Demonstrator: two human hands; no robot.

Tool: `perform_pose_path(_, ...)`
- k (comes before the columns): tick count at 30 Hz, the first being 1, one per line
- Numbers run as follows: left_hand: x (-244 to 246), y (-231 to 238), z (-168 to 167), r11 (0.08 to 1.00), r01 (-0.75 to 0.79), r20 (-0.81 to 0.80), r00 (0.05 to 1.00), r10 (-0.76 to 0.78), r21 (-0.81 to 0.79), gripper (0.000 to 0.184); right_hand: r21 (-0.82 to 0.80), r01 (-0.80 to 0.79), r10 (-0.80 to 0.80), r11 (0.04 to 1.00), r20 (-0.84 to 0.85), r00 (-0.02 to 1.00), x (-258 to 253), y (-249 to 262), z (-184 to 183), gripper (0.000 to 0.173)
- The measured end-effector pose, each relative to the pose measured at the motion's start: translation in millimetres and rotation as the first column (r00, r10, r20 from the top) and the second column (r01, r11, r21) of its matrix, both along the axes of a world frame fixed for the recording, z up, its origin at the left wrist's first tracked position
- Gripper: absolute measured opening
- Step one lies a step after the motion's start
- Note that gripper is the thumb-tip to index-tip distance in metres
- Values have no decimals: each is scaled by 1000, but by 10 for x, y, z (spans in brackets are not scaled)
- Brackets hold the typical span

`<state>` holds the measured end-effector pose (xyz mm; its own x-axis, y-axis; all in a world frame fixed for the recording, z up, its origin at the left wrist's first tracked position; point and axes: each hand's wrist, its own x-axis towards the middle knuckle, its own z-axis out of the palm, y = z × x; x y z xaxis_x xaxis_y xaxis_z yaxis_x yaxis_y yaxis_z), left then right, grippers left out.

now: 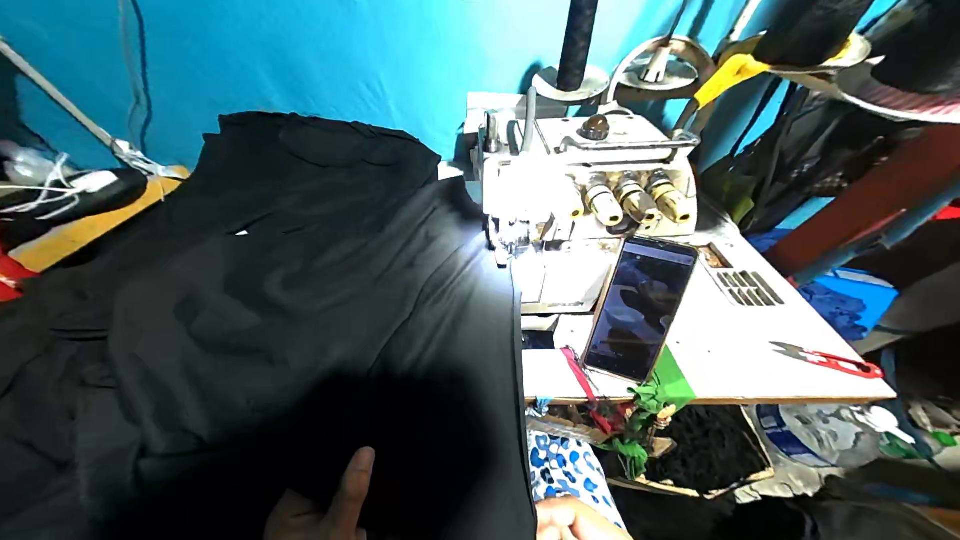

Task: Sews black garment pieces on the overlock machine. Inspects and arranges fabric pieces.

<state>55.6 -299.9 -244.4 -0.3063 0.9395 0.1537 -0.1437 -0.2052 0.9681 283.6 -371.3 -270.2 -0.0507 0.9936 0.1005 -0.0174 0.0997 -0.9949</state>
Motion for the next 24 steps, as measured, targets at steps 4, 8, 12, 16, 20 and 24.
perform_pose_path(4,63,345,136,997,-20,-102,994,28,73,21,39,8,-3,999,-113,994,-6,305,95,27)
perform_pose_path(8,98,674,274,997,-4,-220,975,21,76,16,40,45,-35,998,-218,975,-34,613,234,33)
perform_pose_path(12,138,1000,384,1000,0,-326,945,0,-1,31,44,97,-84,994,-241,967,-9,923,335,35)
perform_pose_path(16,154,1327,514,989,-63,-599,801,-28,-131,48,57,191,-180,980,-161,970,18,1256,442,29)
perform_pose_path(20,274,1636,704,962,-147,-775,625,-89,-229,48,40,338,-340,940,69,938,50,1599,529,19)
perform_pose_path(24,333,1910,717,957,-70,-755,631,-177,-283,49,8,475,-475,880,62,878,-45,1814,612,6)
